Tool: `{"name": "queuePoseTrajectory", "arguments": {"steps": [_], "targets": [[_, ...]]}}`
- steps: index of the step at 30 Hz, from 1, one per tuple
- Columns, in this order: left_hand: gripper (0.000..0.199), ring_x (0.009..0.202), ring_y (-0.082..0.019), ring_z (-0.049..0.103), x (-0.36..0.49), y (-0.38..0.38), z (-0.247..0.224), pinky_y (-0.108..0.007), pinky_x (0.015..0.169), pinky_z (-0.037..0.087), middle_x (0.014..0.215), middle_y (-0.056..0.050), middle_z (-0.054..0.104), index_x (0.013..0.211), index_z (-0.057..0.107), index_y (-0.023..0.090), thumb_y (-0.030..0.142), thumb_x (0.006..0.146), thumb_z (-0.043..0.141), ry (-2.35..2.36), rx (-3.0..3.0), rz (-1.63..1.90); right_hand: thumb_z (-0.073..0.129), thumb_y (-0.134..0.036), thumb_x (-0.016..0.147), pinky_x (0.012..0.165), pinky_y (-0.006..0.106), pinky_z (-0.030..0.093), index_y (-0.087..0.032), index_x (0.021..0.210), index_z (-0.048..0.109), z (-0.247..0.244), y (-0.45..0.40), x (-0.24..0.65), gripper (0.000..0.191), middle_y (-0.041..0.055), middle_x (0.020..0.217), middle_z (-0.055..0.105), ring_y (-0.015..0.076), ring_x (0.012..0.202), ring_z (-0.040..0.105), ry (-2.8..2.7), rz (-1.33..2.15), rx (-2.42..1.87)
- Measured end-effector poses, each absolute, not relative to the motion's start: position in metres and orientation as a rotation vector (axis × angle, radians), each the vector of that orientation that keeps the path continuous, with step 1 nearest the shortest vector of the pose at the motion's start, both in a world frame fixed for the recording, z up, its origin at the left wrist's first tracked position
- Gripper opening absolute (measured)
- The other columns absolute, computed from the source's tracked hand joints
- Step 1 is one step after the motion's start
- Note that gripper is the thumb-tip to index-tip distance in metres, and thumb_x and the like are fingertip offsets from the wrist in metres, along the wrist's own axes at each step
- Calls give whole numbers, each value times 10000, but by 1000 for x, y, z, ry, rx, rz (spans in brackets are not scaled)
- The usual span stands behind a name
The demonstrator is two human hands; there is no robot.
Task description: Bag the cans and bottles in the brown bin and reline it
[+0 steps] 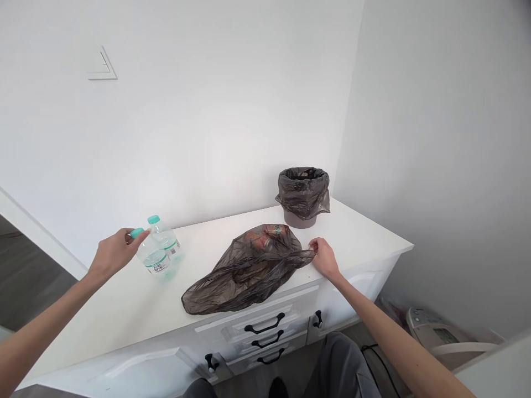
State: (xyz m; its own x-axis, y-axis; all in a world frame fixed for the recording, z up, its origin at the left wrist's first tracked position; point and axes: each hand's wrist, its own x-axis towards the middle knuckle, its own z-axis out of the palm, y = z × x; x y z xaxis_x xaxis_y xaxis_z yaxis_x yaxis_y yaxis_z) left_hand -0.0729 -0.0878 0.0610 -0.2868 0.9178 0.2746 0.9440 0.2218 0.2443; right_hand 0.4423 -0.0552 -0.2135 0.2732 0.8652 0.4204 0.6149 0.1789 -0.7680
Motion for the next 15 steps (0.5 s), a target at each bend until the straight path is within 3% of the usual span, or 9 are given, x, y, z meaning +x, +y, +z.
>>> {"name": "queuePoseTrajectory", "arguments": {"steps": [5,8,12,15], "targets": [[539,795,-193,616,-81,-82,56,-222,606,432,911,-10,651,1067,568,205,707,892,479,-2406,-1796,-540,464,-221,803,787,366,492,-228,914,550,-211,-55,442,140,69,982,634,218,835,615,-1435,323,-1531],[639,818,-196,625,-79,-90,55,-223,601,431,936,-11,630,1189,542,201,752,871,489,-2409,-1779,-571,462,-220,802,792,366,490,-229,914,545,-211,-56,441,140,67,977,630,220,843,616,-1439,323,-1528],[813,899,-227,654,-72,-112,50,-251,568,438,1121,-62,625,1352,415,199,786,809,561,-2302,-1590,-718,464,-226,801,796,366,488,-231,908,544,-212,-56,441,134,64,967,627,219,842,612,-1443,318,-1521],[619,876,-228,670,-59,-135,36,-286,609,463,1061,-53,650,1255,448,221,706,878,523,-2116,-1610,-845,463,-230,796,791,364,485,-234,901,541,-212,-57,441,131,61,962,625,219,839,609,-1445,313,-1521]]}}
